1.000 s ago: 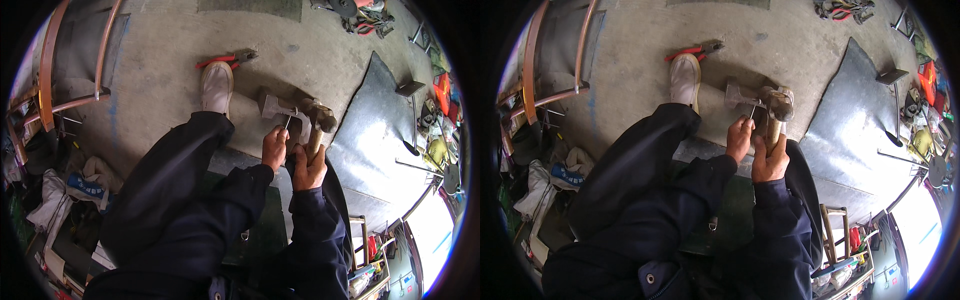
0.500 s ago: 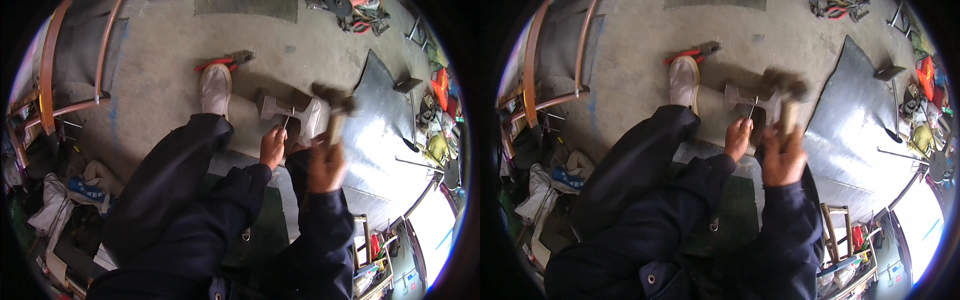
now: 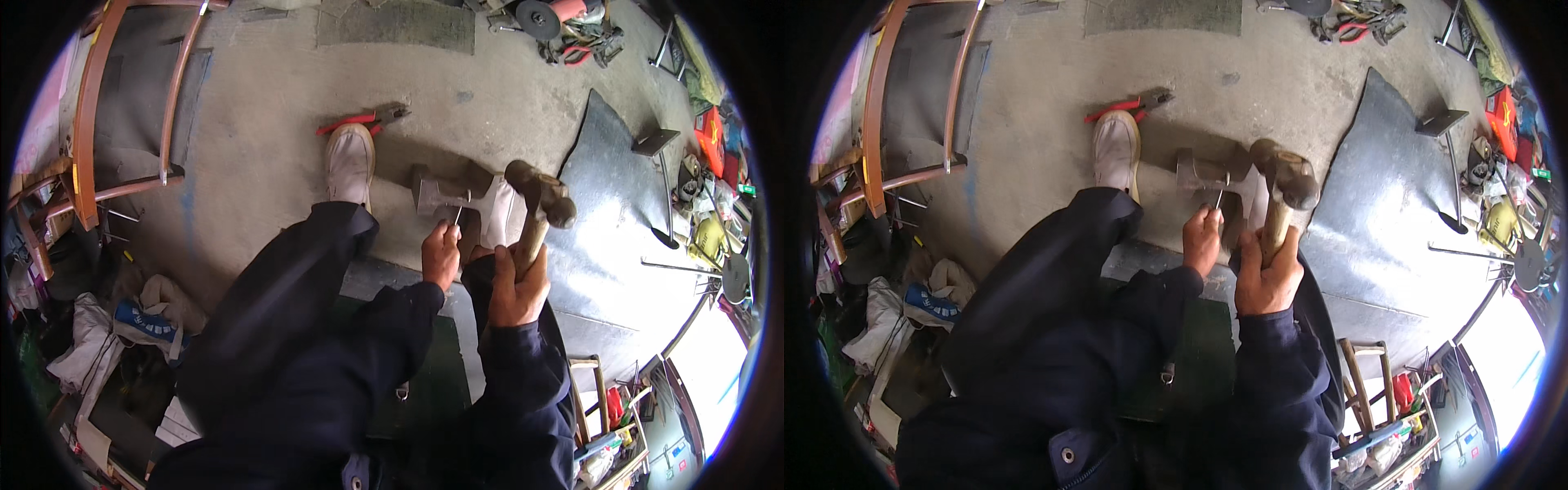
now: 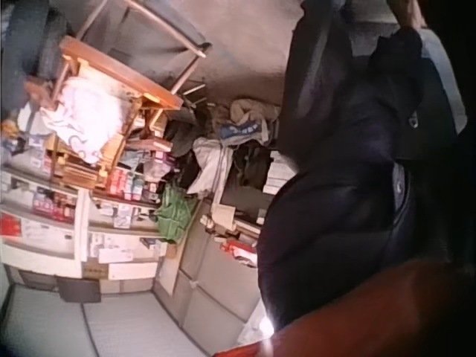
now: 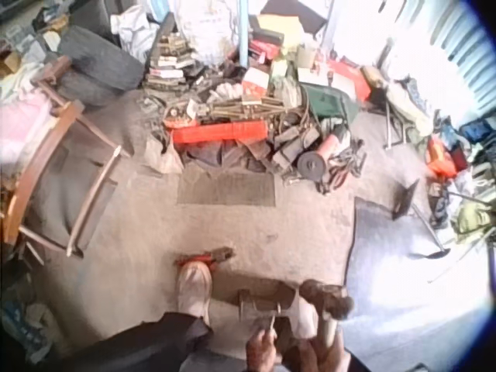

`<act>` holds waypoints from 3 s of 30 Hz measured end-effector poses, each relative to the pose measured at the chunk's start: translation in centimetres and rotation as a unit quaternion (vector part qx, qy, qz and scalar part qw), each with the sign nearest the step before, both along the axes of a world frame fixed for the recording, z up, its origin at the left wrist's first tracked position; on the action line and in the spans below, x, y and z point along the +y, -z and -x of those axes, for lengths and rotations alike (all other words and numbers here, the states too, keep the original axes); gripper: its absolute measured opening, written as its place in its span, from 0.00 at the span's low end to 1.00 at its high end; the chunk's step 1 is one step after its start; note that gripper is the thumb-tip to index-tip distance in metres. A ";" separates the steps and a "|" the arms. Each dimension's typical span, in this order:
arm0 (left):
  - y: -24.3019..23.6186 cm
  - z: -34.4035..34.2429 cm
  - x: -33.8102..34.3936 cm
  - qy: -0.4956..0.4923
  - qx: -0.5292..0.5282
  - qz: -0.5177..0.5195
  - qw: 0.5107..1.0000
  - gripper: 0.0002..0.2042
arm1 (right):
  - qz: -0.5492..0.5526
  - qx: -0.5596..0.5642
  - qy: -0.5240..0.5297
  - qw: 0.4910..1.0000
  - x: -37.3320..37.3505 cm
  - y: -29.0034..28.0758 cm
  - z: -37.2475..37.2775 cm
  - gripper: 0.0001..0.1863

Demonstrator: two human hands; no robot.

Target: The person uses pliers and a hammer to bend and shape a metal rod into a hook. They repeatedly clamp the rod, strike it on an anvil, and adjust its curvature until a hook shape is formed.

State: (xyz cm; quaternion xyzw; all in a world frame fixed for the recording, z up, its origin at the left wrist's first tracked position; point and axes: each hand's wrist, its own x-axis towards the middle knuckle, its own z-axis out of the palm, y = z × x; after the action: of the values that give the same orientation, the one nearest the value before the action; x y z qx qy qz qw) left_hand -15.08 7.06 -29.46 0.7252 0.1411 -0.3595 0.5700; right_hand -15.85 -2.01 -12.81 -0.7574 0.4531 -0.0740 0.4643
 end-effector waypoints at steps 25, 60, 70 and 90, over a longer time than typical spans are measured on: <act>0.3 0.6 0.0 -0.072 0.075 0.092 0.990 0.11 | -0.074 0.031 0.053 0.995 -0.5 0.0 -1.0 0.07; -0.7 -2.9 -2.1 -0.017 0.171 0.109 0.979 0.11 | 0.113 0.083 -0.039 0.989 -7.9 10.7 3.3 0.14; 0.2 -3.0 -2.0 -0.027 0.146 0.077 0.986 0.13 | 0.097 0.349 -0.277 0.890 -7.2 11.1 -12.3 0.20; -7.7 -7.8 -1.9 0.124 -0.188 -0.060 0.972 0.11 | 0.021 0.015 -0.053 0.998 -11.4 -4.9 -2.8 0.12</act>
State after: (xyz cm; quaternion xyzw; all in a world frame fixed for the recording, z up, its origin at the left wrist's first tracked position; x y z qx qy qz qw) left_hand -7.26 5.14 -21.81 0.8248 -0.0384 -0.2752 0.4924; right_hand -13.03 -13.42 -7.93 -0.7907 0.4177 -0.0476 0.4451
